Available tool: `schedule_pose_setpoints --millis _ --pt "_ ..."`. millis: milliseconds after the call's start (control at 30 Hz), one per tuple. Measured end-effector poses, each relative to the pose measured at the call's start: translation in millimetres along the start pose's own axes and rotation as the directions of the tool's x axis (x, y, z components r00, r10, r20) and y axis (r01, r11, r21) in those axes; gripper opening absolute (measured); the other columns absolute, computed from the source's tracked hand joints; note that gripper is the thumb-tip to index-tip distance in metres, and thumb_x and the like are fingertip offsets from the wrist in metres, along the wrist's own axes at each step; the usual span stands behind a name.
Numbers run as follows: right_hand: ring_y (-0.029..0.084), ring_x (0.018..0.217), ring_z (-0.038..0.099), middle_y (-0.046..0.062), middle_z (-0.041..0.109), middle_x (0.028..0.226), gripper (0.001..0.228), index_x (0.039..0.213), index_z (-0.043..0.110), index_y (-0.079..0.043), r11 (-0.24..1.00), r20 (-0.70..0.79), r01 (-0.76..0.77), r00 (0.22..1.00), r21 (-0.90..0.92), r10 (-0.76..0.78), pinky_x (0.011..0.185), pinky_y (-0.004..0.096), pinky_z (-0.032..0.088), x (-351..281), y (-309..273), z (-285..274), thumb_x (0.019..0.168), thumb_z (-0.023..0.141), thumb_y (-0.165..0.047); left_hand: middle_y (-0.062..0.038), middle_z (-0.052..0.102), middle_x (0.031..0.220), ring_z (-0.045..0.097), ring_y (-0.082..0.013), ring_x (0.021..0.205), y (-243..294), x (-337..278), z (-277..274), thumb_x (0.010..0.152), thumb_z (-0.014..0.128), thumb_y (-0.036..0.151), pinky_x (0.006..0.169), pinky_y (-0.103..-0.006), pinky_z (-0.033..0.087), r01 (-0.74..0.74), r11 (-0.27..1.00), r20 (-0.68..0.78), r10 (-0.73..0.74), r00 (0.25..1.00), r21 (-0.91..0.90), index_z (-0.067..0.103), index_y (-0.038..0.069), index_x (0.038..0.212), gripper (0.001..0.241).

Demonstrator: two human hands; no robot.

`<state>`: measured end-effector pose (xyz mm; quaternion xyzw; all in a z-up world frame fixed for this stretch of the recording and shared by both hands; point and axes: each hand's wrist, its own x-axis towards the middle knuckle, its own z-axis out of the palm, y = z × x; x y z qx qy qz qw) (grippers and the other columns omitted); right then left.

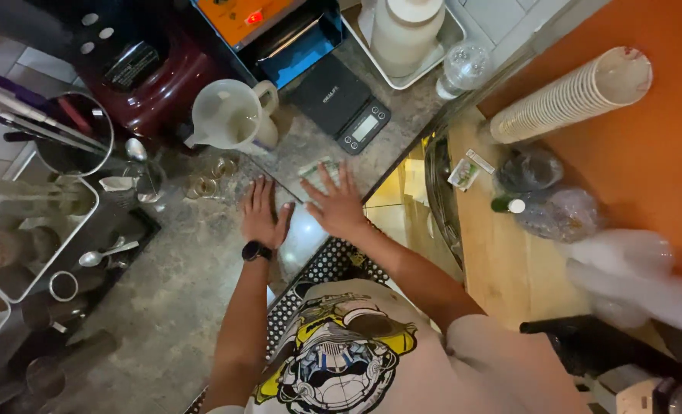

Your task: Wipe down a coffee shop service counter and clean a metal shaker.

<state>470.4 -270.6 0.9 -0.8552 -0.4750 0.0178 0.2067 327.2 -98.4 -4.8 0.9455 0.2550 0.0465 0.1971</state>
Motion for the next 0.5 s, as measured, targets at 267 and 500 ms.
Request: schedule_pose_setpoints --millis 267,500 --pt "0.056 0.148 0.028 0.023 0.039 0.16 0.071 0.16 0.042 -0.024 0.986 -0.042 -0.115 0.992 0.124 0.121 0.117 0.07 0.019 -22.5 15.6 6.9 0.095 0.063 -0.046 -0.008 0.031 0.168 0.023 -0.0295 0.157 1.7 -1.9 -3.7 0.1 0.05 0.053 0.129 -0.0505 0.016 0.042 0.998 0.044 -0.041 0.998 -0.04 0.027 0.015 0.163 0.078" --pt "0.057 0.15 0.019 0.025 0.043 0.157 0.073 0.163 0.032 -0.013 0.964 0.014 -0.148 0.989 0.22 0.149 0.12 0.069 0.014 -29.1 2.2 2.2 0.103 0.053 -0.049 -0.01 0.039 0.162 0.036 -0.0328 0.15 -3.6 -10.5 14.9 0.097 0.056 0.055 0.126 -0.0541 0.023 0.002 1.0 -0.061 -0.001 0.998 0.022 0.033 0.016 0.161 0.078"
